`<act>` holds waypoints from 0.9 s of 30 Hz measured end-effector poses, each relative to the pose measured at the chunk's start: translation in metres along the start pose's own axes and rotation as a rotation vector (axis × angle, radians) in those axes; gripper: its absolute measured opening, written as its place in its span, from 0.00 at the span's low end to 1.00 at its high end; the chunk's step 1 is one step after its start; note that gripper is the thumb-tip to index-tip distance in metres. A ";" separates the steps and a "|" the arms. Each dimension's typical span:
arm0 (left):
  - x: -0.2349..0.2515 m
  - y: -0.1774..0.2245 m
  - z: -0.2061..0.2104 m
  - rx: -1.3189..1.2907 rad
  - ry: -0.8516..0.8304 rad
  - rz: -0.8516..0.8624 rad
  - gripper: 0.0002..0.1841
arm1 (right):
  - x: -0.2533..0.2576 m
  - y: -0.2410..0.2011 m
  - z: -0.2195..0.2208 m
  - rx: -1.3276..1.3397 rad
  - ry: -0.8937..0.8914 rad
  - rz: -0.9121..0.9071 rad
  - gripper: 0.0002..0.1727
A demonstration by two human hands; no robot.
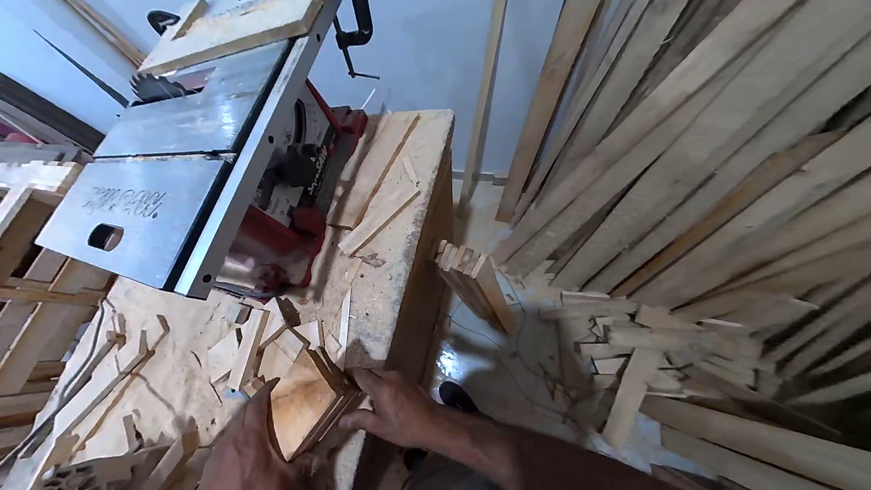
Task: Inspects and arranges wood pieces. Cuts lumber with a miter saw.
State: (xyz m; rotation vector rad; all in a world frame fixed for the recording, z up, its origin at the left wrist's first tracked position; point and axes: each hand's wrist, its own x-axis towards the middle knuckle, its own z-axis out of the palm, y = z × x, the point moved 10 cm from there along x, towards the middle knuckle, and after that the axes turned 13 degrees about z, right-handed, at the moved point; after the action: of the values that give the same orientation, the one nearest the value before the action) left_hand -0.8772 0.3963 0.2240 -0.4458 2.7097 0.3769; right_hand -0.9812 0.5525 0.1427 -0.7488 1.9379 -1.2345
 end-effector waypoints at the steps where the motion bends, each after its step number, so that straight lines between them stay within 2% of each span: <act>1: 0.000 0.001 -0.001 0.019 -0.003 -0.008 0.68 | 0.000 -0.001 0.000 -0.008 0.008 -0.004 0.37; 5: 0.000 0.006 -0.004 0.036 0.031 -0.010 0.64 | 0.004 -0.001 -0.001 -0.037 0.022 -0.047 0.37; 12: -0.003 0.007 -0.006 -0.003 0.109 -0.009 0.67 | 0.009 -0.001 0.004 0.003 -0.020 -0.048 0.42; 17: -0.001 0.008 -0.006 -0.009 0.102 -0.009 0.68 | 0.014 -0.003 0.008 -0.029 -0.090 -0.018 0.48; 27: 0.002 0.010 -0.009 -0.021 0.085 0.018 0.68 | 0.021 -0.007 0.010 -0.160 -0.139 -0.039 0.47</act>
State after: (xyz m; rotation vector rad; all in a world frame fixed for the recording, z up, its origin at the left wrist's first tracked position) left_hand -0.8856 0.4022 0.2334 -0.4539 2.7962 0.3995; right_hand -0.9843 0.5289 0.1405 -0.9335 1.9309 -1.0301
